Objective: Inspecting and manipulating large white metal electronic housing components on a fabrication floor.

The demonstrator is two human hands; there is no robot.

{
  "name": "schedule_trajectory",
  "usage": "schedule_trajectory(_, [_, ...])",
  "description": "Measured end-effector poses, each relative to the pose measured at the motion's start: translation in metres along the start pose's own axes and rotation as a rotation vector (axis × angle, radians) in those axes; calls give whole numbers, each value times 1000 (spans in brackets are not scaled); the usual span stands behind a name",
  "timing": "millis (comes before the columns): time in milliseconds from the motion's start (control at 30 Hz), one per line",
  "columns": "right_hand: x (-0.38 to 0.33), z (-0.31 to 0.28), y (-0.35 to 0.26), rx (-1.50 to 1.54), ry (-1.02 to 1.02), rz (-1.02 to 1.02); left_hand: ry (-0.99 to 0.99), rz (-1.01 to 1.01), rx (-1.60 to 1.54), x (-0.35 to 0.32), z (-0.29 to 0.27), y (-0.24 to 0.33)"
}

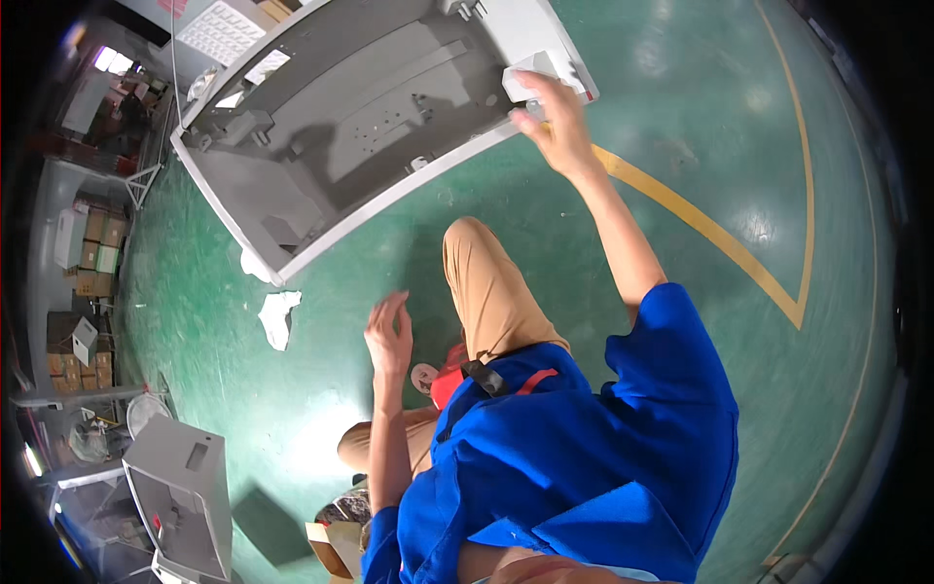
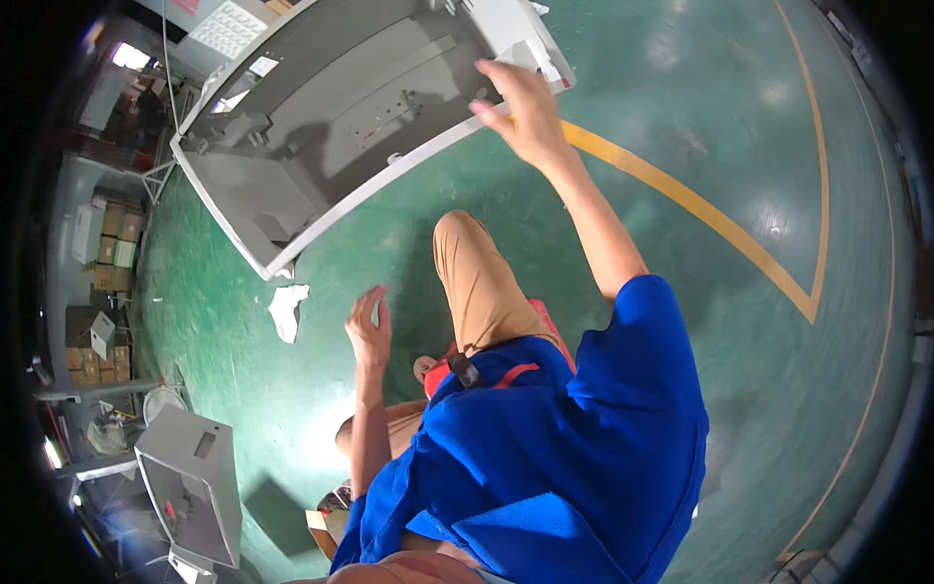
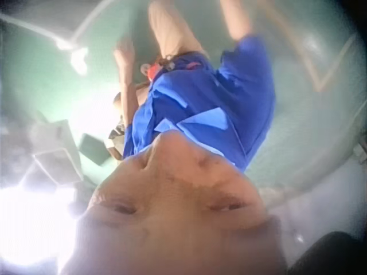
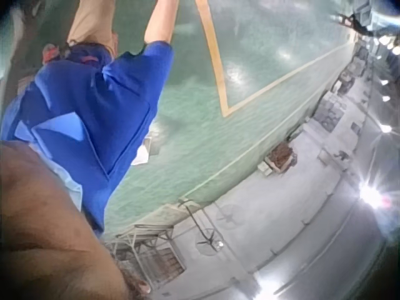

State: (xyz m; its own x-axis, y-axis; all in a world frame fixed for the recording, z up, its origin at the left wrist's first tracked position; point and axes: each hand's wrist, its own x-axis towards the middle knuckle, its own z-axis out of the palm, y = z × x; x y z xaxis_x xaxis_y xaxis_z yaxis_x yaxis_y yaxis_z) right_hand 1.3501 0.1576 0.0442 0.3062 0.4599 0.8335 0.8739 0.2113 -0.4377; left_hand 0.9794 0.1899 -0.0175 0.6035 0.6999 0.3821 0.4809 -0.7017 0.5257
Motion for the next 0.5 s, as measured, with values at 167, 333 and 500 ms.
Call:
schedule_trajectory(167, [0,-47,49,90,224,397,22,198,-53,79,3,76])
schedule_trajectory(333, [-14,-63,77,399,-174,717,106,473,-71,146,38,126])
schedule_trajectory(500, [-13,-65,78,606,-204,725,95,463,-53,200,92,160])
